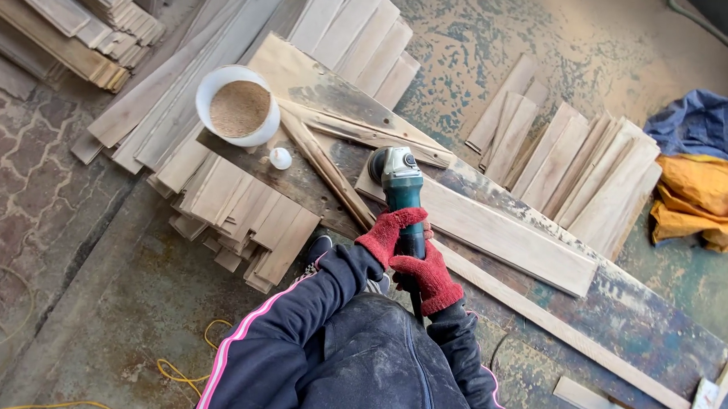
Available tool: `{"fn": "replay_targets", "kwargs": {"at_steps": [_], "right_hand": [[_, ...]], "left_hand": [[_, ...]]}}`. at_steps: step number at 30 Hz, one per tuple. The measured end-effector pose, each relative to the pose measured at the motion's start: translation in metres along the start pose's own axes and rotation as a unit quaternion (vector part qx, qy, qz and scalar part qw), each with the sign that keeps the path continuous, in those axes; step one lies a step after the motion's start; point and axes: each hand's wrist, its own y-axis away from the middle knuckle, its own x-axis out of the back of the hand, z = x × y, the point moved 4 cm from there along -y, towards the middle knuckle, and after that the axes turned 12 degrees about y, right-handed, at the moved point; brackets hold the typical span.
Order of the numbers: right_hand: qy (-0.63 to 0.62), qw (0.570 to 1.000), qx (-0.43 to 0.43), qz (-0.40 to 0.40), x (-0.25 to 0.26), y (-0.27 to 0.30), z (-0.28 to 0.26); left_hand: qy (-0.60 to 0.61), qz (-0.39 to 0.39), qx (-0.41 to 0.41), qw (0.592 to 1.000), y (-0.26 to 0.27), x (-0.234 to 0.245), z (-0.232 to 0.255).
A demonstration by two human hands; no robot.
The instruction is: Sanding wooden planks using an angle grinder with a sanding disc attachment.
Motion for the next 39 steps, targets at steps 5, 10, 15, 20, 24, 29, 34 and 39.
{"fn": "replay_targets", "kwargs": {"at_steps": [5, 10, 15, 20, 24, 29, 34, 39], "right_hand": [[-0.033, 0.998, -0.012, 0.045, 0.039, 0.005, 0.036], [-0.080, 0.993, -0.022, 0.087, 0.088, 0.020, 0.064], [-0.135, 0.980, -0.022, 0.143, 0.135, 0.026, 0.105], [-0.168, 0.965, -0.022, 0.199, 0.161, 0.039, 0.112], [-0.177, 0.965, -0.021, 0.192, 0.168, 0.030, 0.119], [-0.163, 0.976, -0.009, 0.147, 0.156, 0.026, 0.109], [-0.131, 0.982, -0.016, 0.136, 0.157, 0.028, 0.105], [-0.160, 0.973, -0.015, 0.168, 0.182, 0.031, 0.121]], "left_hand": [[-0.038, -0.022, 0.036, 0.998, -0.019, -0.003, -0.048], [-0.033, -0.029, 0.110, 0.993, -0.053, -0.007, -0.119], [-0.074, -0.040, 0.150, 0.985, -0.071, -0.014, -0.188], [-0.154, -0.068, 0.172, 0.971, -0.088, -0.021, -0.227], [-0.177, -0.064, 0.175, 0.966, -0.084, -0.030, -0.226], [-0.095, -0.025, 0.183, 0.978, -0.061, -0.036, -0.200], [-0.101, -0.033, 0.189, 0.976, -0.060, -0.038, -0.192], [-0.119, -0.041, 0.205, 0.971, -0.098, -0.029, -0.241]]}}
